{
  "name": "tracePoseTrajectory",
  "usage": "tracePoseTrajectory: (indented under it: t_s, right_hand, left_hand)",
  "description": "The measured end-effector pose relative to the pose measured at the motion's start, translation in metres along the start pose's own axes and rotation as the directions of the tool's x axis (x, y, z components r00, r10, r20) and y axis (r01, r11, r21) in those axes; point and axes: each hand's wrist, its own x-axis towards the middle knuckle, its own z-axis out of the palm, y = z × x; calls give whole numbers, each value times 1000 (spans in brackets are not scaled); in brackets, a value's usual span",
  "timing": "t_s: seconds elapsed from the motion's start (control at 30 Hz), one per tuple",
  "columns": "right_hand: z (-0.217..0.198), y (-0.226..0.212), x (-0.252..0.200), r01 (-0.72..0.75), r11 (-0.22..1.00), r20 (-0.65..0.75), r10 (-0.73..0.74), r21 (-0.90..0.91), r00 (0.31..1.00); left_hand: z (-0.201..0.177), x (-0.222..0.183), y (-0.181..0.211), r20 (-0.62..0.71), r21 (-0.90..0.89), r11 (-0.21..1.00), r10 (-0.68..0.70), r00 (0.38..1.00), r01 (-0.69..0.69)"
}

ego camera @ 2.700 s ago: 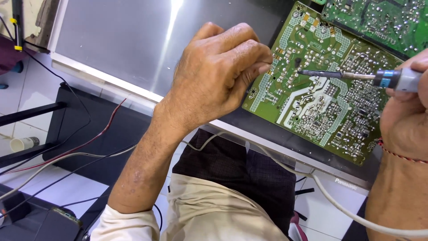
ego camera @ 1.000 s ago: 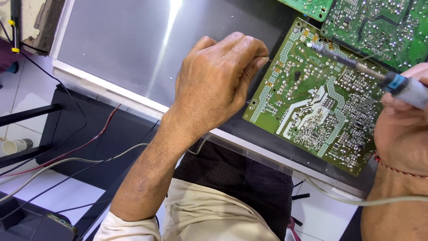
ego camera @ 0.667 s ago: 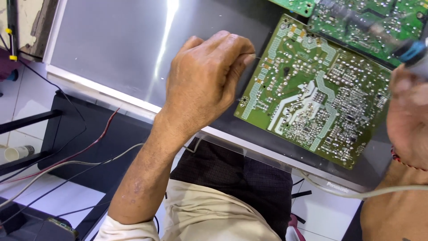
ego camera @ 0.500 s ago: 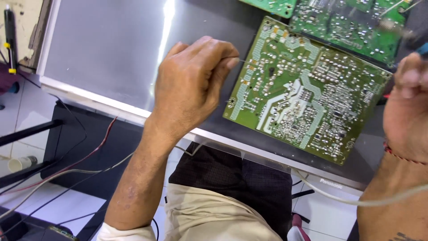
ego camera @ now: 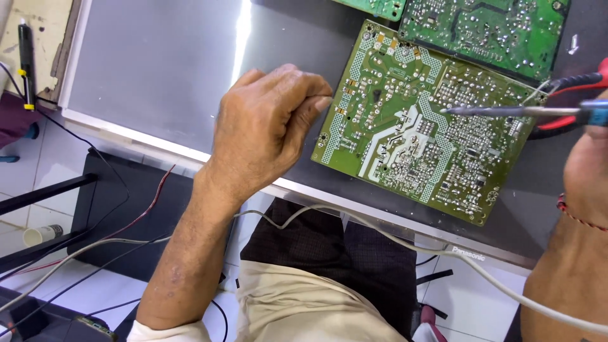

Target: A person uses a soldering iron and solder wire to repair or assemble components on a printed circuit board.

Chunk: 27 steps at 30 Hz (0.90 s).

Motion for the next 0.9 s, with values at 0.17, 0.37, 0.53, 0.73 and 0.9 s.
tracePoseTrajectory:
  t_s: [0.17,0.37,0.53,0.73,0.9]
  right_hand:
    - [66,-106,38,72,994,33,-75,76,997]
    - [81,-123,41,103,990,0,-104,99,995]
    - [93,-128,37,129,985,-23,-127,114,992]
    - [102,-142,38,168,977,-49,-163,133,985]
    - [113,-155,38,48,986,-134,-27,158,991]
  left_hand:
    - [-4,-9,9,-14,-48,998,44,999,-45]
    - [-2,-10,18,-11,-9,993,115,993,-115]
    - [4,-8,10,5,31,996,79,997,-79]
    - [-1,2,17,-36,51,997,67,997,-65]
    - [1,4,34,-17,-6,985,-174,985,174]
